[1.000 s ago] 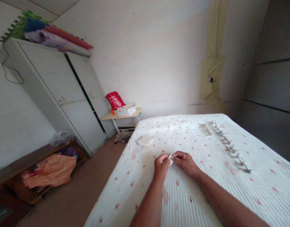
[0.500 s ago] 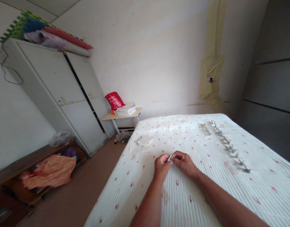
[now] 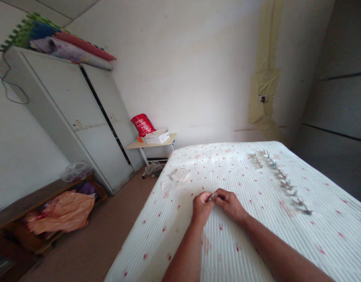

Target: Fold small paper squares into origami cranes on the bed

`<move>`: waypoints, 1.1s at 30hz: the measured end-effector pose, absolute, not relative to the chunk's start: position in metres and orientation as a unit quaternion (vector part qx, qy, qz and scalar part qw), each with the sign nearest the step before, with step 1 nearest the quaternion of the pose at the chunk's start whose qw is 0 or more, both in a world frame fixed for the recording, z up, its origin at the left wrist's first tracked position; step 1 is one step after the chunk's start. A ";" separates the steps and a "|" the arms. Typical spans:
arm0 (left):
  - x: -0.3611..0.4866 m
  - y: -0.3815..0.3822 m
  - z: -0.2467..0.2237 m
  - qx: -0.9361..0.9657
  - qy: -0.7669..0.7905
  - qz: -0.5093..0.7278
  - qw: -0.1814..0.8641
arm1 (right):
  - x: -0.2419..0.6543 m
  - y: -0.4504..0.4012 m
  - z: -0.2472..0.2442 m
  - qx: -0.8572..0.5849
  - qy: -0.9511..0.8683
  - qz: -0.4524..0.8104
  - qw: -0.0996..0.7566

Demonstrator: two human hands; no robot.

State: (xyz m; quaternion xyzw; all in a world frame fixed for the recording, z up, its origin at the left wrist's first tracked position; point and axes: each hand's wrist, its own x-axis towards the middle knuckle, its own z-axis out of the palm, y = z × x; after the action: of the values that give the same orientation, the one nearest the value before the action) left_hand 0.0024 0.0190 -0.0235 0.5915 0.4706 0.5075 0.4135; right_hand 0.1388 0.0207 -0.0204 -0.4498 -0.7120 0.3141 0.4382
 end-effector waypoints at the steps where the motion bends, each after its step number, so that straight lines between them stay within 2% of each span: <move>1: 0.002 0.019 -0.024 0.593 0.472 0.506 0.412 | 0.139 0.021 -0.020 -0.448 -0.713 0.311 0.440; 8: 0.003 0.020 -0.023 0.595 0.489 0.490 0.408 | 0.142 0.022 -0.021 -0.464 -0.714 0.288 0.438; 14: 0.002 0.019 -0.021 0.626 0.499 0.468 0.375 | 0.142 0.023 -0.021 -0.455 -0.682 0.342 0.459; 24: 0.000 0.022 -0.024 0.613 0.481 0.472 0.413 | 0.143 0.023 -0.018 -0.446 -0.677 0.347 0.471; 33: 0.001 0.013 -0.003 0.520 0.467 0.492 0.519 | 0.139 0.023 -0.019 -0.430 -0.675 0.389 0.456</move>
State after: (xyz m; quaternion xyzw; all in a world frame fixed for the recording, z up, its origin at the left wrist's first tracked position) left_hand 0.0011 0.0129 -0.0026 0.5204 0.4673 0.4918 0.5186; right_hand 0.1387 0.0229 -0.0189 -0.4297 -0.6755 0.3886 0.4561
